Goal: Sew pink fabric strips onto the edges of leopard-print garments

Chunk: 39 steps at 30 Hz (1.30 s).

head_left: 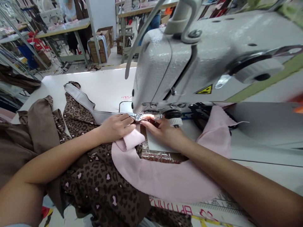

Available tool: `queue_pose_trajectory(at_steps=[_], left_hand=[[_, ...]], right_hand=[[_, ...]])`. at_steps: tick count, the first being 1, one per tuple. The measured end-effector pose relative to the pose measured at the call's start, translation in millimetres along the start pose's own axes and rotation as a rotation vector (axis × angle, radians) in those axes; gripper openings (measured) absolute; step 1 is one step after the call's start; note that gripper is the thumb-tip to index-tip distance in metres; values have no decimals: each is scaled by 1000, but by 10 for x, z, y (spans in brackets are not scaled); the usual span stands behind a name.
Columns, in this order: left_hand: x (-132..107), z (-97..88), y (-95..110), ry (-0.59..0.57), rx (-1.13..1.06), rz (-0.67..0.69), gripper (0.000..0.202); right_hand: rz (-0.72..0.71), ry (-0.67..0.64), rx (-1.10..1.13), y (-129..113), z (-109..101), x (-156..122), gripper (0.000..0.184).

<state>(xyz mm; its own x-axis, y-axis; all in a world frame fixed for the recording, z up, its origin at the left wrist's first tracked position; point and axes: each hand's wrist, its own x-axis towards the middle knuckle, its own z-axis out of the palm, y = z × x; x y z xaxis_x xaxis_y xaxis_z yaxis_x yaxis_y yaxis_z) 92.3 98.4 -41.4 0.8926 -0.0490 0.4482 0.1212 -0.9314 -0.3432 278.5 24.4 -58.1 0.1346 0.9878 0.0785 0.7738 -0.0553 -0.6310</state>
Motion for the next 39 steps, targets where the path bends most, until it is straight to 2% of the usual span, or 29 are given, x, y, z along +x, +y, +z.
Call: queue_pose_trajectory(at_steps=[5,10,13,16,18,20,22,29,39], left_hand=[[-3,11,-1,-8,5,-5,16],[-7,15,-7,-9,-8,-3,16],[-14,12,-10,-18,-15,-12,18],[-25,12,-7,-35,-38,-18,17],[-33,13,1,-49,-50,-26,18],[-41,13,11,-60,-59,-37,19],[-46,12,17,-64,-67,-47,19],[-38,17,-28,-62,-56,-43,18],[-42,31,-34,-32,-24,-42,14]], right_hand=[[-27,9,-31,21,0,-14,25],[-146,-12,-94,53,40,-1,29],[-290,-72,-193,43,18,-26,26],[-501,-175,-353,20,-53,-101,22],[-642,-219,-523,8,-103,-159,27],[-703,-244,-696,-8,-138,-202,35],[-683,-275,-787,-39,-163,-222,38],[-585,-386,-869,-183,-232,-204,40],[-588,-270,-809,-81,-191,-202,40]])
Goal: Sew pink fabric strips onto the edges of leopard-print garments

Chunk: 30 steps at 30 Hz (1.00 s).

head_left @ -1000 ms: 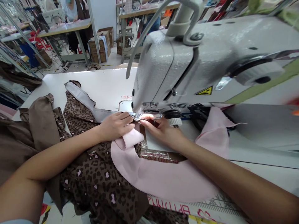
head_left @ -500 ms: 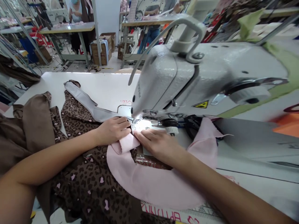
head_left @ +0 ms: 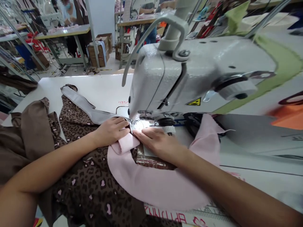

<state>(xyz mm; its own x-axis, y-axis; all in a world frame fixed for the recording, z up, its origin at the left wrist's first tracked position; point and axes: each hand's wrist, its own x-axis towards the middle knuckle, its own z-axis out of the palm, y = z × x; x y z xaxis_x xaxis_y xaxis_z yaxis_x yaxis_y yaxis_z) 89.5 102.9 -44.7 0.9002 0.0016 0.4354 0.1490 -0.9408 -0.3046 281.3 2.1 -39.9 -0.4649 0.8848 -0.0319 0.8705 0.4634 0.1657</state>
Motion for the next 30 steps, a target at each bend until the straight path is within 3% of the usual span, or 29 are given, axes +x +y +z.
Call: queue_pose_trajectory(at_steps=[4,18,25,30], left_hand=[[4,4,-16,19,12,-3,16],[10,24,-88,-24,-44,-31,18],[10,-199,-30,-80,-431,132,26],[26,-332,94,-238,-341,195,20]], right_hand=[[-1,34,30,13,27,-13,41],[50,-128,26,-22,-149,53,37],[201,113,273,15,73,99,30],[323,244,545,23,166,166,25]])
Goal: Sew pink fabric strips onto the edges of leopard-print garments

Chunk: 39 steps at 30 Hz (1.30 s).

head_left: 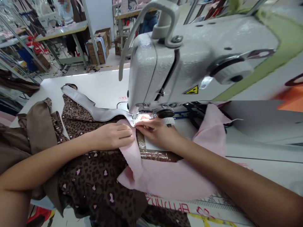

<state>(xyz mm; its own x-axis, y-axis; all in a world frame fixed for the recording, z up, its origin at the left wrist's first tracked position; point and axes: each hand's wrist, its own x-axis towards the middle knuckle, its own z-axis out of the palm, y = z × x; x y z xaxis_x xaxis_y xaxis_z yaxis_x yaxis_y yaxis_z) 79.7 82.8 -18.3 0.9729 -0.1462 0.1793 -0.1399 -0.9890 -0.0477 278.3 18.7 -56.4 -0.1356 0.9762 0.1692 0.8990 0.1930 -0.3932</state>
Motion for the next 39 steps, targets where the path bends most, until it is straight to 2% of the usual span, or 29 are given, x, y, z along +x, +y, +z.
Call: queue_pose_trajectory(at_steps=[2,4,6,8,13,16,19,23,26,28,33,39], left_hand=[[32,-13,67,16,30,-29,21],[75,-12,141,125,-27,-103,19],[108,2,212,265,-128,-235,18],[110,32,264,323,-168,-306,20],[-45,157,292,248,-20,-127,21],[-123,222,262,288,-18,-120,19],[-101,257,226,307,-30,-107,20],[41,203,249,278,19,-121,28],[141,97,300,173,158,-150,23],[151,41,299,143,201,-123,21],[7,25,215,189,133,-36,22],[-12,168,274,302,-11,-172,23]], right_hand=[[6,7,31,-1,-6,5,25],[11,4,51,-2,-23,8,26],[15,-4,65,0,-36,16,25],[18,-4,68,2,-38,23,26],[-36,-4,-7,-22,-16,-12,26],[-165,-66,-162,-64,-51,-67,25],[-257,-130,-307,-116,-130,-105,29],[-242,-133,-390,-136,-176,-91,30],[-197,-92,-350,-88,-113,-52,25],[-147,-53,-299,-43,-40,-27,26],[-72,-7,-201,11,54,-4,29],[-79,28,-154,0,18,-12,28]])
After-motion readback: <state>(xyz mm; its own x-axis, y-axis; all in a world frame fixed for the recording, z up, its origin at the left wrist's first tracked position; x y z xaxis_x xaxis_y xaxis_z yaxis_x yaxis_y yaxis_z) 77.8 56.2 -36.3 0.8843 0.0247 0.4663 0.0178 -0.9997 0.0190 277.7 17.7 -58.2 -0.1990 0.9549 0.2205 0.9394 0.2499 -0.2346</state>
